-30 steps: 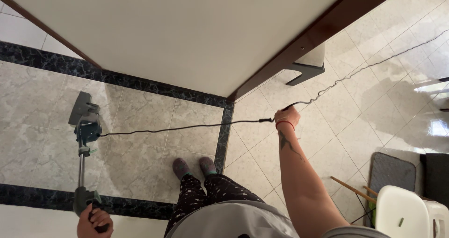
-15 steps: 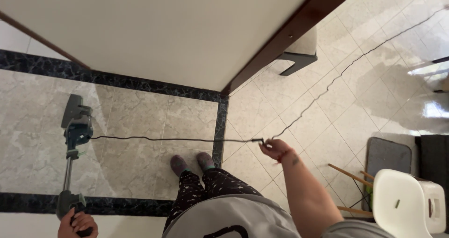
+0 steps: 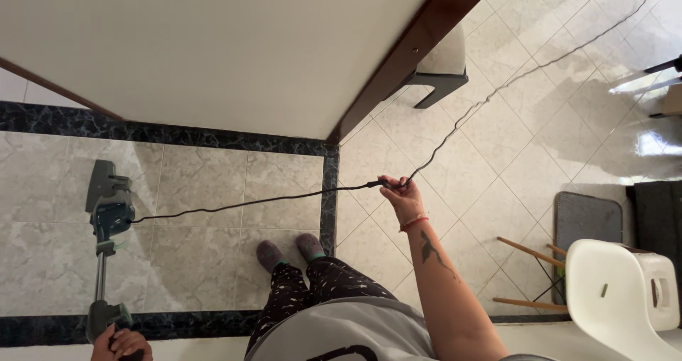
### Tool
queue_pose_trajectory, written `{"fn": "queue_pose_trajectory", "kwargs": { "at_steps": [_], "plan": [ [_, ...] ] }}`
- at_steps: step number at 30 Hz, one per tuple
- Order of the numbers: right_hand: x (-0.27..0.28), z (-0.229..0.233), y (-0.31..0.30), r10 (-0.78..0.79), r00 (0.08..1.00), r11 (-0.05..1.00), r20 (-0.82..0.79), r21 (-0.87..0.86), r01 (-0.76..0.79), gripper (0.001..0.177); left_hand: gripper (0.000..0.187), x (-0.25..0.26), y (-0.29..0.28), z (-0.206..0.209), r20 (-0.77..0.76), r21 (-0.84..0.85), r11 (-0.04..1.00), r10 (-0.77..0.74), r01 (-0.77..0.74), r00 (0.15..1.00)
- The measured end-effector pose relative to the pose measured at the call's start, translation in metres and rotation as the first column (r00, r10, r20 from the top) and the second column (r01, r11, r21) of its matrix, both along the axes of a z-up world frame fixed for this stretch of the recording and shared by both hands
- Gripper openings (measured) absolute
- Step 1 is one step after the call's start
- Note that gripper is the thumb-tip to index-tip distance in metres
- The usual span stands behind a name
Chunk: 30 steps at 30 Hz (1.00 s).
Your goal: Vacuuming the tiled floor of a house using a stick vacuum.
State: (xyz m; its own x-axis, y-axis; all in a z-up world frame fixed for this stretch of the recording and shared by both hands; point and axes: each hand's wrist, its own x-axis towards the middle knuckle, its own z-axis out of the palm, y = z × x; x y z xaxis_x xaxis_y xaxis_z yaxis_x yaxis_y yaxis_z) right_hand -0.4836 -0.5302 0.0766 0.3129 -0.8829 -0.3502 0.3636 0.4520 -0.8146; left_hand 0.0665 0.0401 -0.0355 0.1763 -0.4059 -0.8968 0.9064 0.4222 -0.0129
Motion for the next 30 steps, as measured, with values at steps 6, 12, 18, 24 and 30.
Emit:
{"fn": "queue_pose_trajectory", "kwargs": {
  "at_steps": [6, 12, 18, 24, 30],
  "plan": [
    [-0.022, -0.053, -0.018, -0.066, 0.975, 0.998, -0.211, 0.008, 0.069, 0.035, 0.043, -0.007, -0.012, 0.015, 0.045, -0.128, 0.986, -0.101, 0.106, 0.994],
    [-0.030, -0.055, -0.016, -0.220, 0.946, 0.799, -0.239, 0.512, 0.316, 0.040, 0.035, -0.035, -0.020, 0.032, 0.102, 0.001, 0.996, -0.083, 0.084, 0.991],
    [-0.030, -0.046, 0.003, -0.188, 0.536, 0.776, -0.823, 0.210, 0.594, 0.047, 0.033, -0.067, -0.036, 0.052, 0.153, 0.009, 0.997, -0.076, 0.075, 0.985],
    [-0.044, -0.073, 0.006, -0.086, 0.140, 0.964, -0.986, -0.047, 0.263, 0.033, 0.030, -0.088, -0.058, 0.095, 0.037, 0.469, 0.883, -0.016, -0.003, 0.999],
    [-0.065, -0.115, -0.021, -0.276, 0.685, 0.865, -0.675, 0.137, 0.483, 0.024, 0.035, -0.081, -0.033, 0.068, 0.109, 0.216, 0.973, -0.104, 0.078, 0.989]
  ]
}}
